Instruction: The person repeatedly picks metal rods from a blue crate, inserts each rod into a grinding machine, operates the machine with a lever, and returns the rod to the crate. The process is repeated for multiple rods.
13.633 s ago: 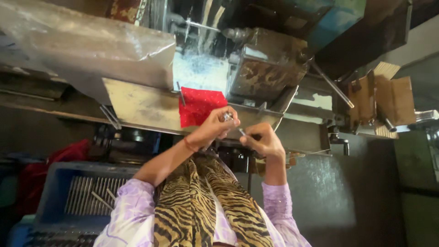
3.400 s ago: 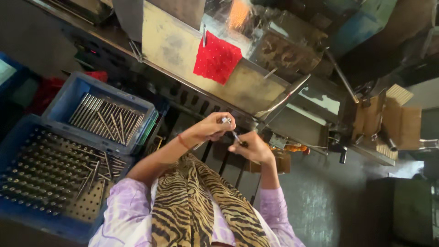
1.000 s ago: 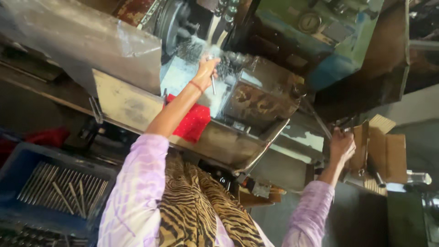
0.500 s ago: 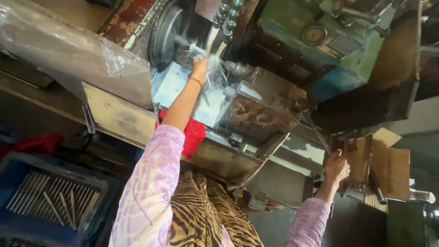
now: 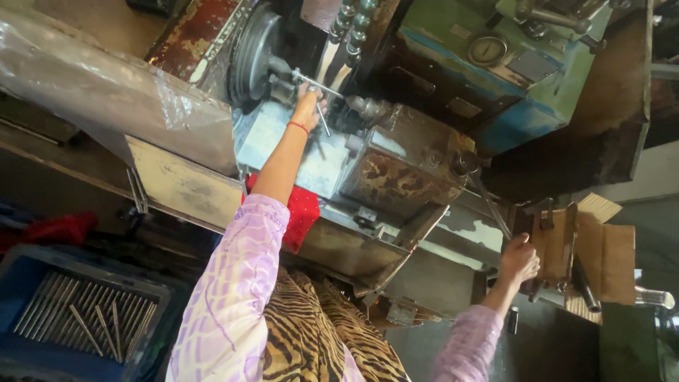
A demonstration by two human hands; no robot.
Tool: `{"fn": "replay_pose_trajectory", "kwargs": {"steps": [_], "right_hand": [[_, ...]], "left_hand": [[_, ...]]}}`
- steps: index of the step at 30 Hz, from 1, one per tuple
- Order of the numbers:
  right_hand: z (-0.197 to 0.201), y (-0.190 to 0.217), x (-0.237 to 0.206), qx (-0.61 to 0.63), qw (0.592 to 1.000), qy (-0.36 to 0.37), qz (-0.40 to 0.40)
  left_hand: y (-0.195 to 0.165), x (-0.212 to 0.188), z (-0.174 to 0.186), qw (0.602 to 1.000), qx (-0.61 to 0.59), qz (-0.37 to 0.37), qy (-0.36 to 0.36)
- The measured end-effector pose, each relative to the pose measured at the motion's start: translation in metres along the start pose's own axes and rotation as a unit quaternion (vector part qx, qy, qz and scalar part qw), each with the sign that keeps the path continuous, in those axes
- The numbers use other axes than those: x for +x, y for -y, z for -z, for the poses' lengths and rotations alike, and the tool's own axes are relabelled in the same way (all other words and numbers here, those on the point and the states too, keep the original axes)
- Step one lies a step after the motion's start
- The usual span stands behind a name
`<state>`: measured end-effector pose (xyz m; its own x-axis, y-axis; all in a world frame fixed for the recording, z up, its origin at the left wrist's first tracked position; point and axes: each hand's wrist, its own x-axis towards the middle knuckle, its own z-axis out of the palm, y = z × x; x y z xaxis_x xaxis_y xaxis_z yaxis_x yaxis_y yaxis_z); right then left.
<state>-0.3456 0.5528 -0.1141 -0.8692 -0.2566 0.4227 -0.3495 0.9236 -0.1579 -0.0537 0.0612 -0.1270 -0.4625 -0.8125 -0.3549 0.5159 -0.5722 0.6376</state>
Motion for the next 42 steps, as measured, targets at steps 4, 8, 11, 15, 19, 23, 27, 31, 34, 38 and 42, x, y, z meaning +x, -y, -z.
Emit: {"fn": "replay_pose_trajectory", "kwargs": {"steps": [4,8,11,15,19,23,27,31,34,38,42], "right_hand": [[-0.003,-0.002,-0.010,0.013,1.000,-0.012,-0.009],[-0.005,0.000,0.001,0.003,0.999,-0.036,0.012],[-0.006,0.003,0.011,0.003,0.999,-0.041,0.002],[-0.007,0.003,0.017,0.024,0.999,-0.046,-0.009],[-0.008,0.003,0.018,0.023,0.999,-0.037,-0.016],[-0.009,0.004,0.019,0.023,0.999,-0.037,-0.025],[-0.010,0.005,0.020,-0.001,0.998,-0.052,-0.021],[-0.010,0.003,0.019,0.020,0.999,-0.044,-0.019],[-0.010,0.003,0.018,0.029,0.999,-0.032,-0.020],[-0.011,0.003,0.018,0.027,0.999,-0.009,-0.046],[-0.011,0.004,0.018,0.033,0.999,-0.015,-0.035]], "left_hand": [[0.000,0.001,0.002,1.000,-0.004,-0.012,0.000],[0.003,0.004,-0.001,1.000,0.025,0.005,-0.016],[0.007,0.009,-0.009,0.999,0.047,-0.012,-0.021],[0.010,0.014,-0.023,0.992,0.054,-0.113,0.015],[0.010,0.009,-0.027,0.996,0.010,-0.070,0.053],[0.010,0.004,-0.030,0.995,-0.003,-0.065,0.071],[0.013,0.008,-0.029,0.998,-0.010,-0.056,0.031],[0.015,0.016,-0.021,0.999,-0.025,-0.025,-0.002],[0.014,0.020,-0.014,0.996,0.060,-0.057,-0.029],[0.010,0.024,-0.008,0.994,-0.049,-0.064,-0.076],[0.006,0.025,-0.001,0.989,-0.093,-0.094,-0.072]]}}
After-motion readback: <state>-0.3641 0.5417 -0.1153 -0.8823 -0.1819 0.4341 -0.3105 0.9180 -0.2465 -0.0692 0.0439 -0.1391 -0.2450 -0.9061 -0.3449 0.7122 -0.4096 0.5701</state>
